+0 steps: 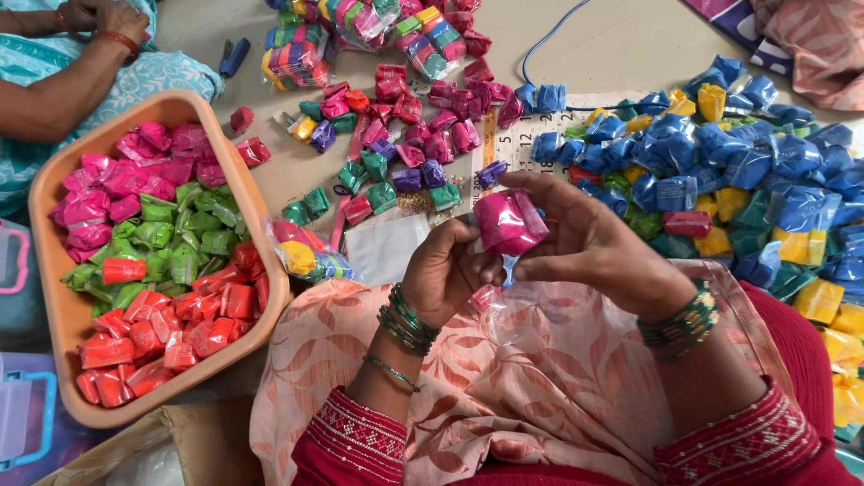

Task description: The person packages small colorful wrapped items into plastic bags.

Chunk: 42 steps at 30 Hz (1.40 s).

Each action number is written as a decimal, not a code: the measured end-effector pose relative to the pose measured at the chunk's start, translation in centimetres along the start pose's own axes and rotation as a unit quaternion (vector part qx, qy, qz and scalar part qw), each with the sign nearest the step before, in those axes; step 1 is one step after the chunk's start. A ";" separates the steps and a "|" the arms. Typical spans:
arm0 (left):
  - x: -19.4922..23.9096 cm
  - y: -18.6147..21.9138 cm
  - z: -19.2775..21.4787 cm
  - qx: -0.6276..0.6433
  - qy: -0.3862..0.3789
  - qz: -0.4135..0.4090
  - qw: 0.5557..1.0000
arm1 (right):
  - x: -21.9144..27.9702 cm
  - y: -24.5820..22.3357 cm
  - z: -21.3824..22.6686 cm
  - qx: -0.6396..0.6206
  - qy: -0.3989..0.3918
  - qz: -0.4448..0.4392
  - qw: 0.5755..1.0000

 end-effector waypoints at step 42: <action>0.5 0.5 0.1 -0.082 0.043 -0.022 0.995 | 0.2 1.8 0.8 0.066 0.032 0.002 0.997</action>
Point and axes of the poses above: each hand's wrist, its own x-axis away from the middle knuckle, its own z-axis out of the back of the hand, y = z × x, the point moved 5 cm from there along -x, towards the middle knuckle, and after that the axes turned 9 degrees about y, right-handed, at the moved point
